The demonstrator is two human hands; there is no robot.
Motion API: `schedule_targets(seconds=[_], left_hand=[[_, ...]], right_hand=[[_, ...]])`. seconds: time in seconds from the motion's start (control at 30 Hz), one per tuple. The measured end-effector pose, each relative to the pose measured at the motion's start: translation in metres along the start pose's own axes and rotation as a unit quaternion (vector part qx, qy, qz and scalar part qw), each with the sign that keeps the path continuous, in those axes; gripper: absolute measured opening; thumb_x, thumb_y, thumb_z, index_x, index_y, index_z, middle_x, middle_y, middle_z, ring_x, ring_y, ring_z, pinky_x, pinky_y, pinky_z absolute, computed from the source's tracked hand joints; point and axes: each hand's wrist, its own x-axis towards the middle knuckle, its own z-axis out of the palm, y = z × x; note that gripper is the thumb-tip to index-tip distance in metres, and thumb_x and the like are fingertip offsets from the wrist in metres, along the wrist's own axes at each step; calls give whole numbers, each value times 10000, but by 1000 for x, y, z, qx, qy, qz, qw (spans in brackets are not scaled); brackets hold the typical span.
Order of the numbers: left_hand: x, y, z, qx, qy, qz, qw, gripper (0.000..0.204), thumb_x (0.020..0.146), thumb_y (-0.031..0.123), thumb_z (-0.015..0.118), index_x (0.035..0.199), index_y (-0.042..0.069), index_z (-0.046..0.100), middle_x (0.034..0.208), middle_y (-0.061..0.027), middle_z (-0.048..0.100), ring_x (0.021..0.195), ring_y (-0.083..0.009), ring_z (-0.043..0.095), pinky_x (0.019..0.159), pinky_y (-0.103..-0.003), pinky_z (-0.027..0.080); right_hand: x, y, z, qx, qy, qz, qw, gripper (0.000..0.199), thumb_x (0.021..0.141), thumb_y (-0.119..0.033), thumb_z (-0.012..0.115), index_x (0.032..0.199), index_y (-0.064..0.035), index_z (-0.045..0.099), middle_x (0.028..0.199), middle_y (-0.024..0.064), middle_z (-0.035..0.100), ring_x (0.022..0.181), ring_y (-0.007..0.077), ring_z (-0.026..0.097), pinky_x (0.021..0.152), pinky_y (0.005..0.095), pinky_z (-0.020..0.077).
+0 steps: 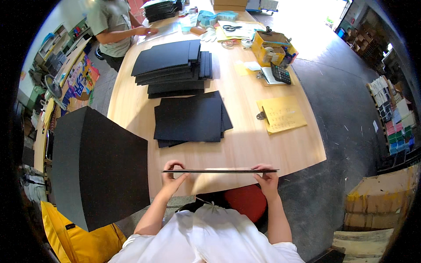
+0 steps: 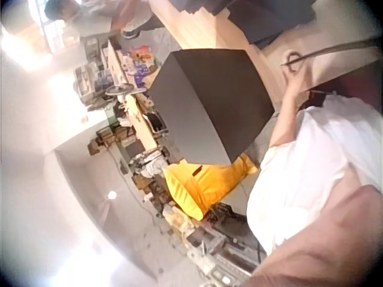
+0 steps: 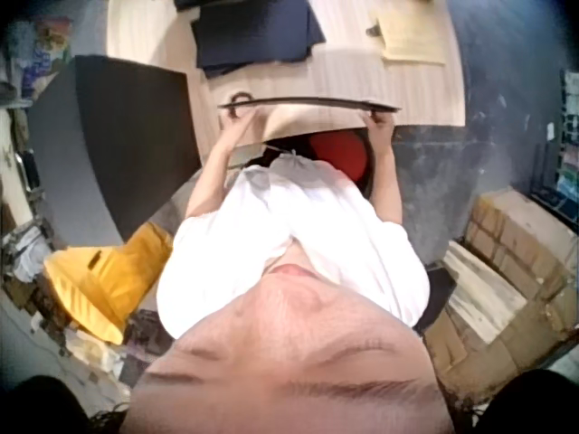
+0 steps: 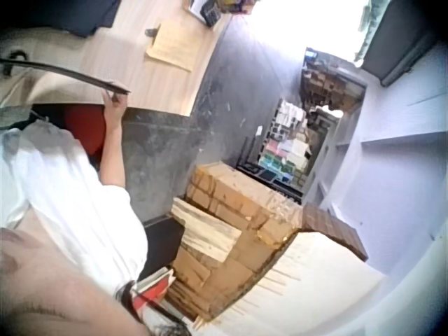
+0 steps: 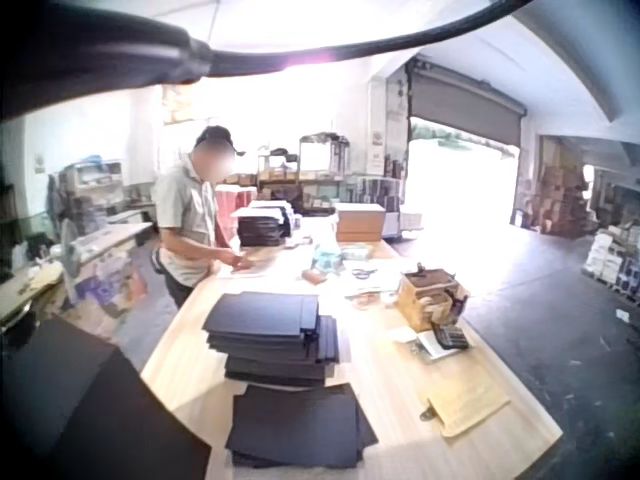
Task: The person repeatedly picks up black rectangular sheets from a large stack on the left and places them onto a smaller stack on the right. The person handles the sheets one at a time, aligning them before adding them to the growing pile.
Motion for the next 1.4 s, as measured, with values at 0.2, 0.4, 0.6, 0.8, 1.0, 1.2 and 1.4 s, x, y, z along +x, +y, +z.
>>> schedule_targets(seconds=[0.2,0.4,0.6,0.8,1.0,1.2,1.4], left_hand=[[-20,-48,1,49,-45,-69,995,405,722,-16,755,1068,84,570,942,-29,640,907,-141,626,827,-286,495],[-20,-39,2,19,-16,-62,998,348,725,-9,746,1004,83,558,902,-26,637,835,-146,628,781,-286,505],[-26,-54,-1,-19,-30,-80,996,349,733,-2,762,999,72,548,892,-41,654,853,-148,632,782,-287,510],[-16,-52,5,-15,-1,-163,986,336,737,46,806,981,43,576,881,-63,682,848,-145,652,779,-277,524],[6,-24,12,102,146,-190,966,426,744,167,829,1063,-38,636,993,-133,710,893,-211,674,793,-327,533],[80,-16,-23,125,212,-143,959,480,728,164,827,1098,-40,600,1003,-157,702,906,-284,680,826,-373,527],[144,-19,-58,282,229,-211,908,611,683,228,845,1153,-42,564,1053,-218,675,973,-344,663,846,-393,519]], right_hand=[[-5,37,0,-41,-60,60,996,294,744,110,693,973,-32,578,947,91,654,903,184,621,843,316,498],[1,30,2,-1,-57,32,998,222,730,85,729,846,-30,579,909,116,654,870,198,623,811,326,504],[-4,42,-1,-17,-69,112,991,240,734,86,740,854,-39,574,928,113,655,902,196,623,819,330,507],[4,67,-4,-43,-80,122,988,236,765,26,763,920,-34,595,968,94,671,909,168,628,809,321,516],[55,27,37,-196,-41,83,976,511,758,-1,786,1207,18,540,1075,88,651,979,185,612,855,328,504],[153,39,104,-166,-50,58,983,564,754,-25,758,1222,3,445,1133,182,607,1054,240,604,893,345,489],[216,63,155,-343,-75,121,929,740,711,-184,800,1301,66,431,1236,265,576,1141,377,576,974,412,457]])
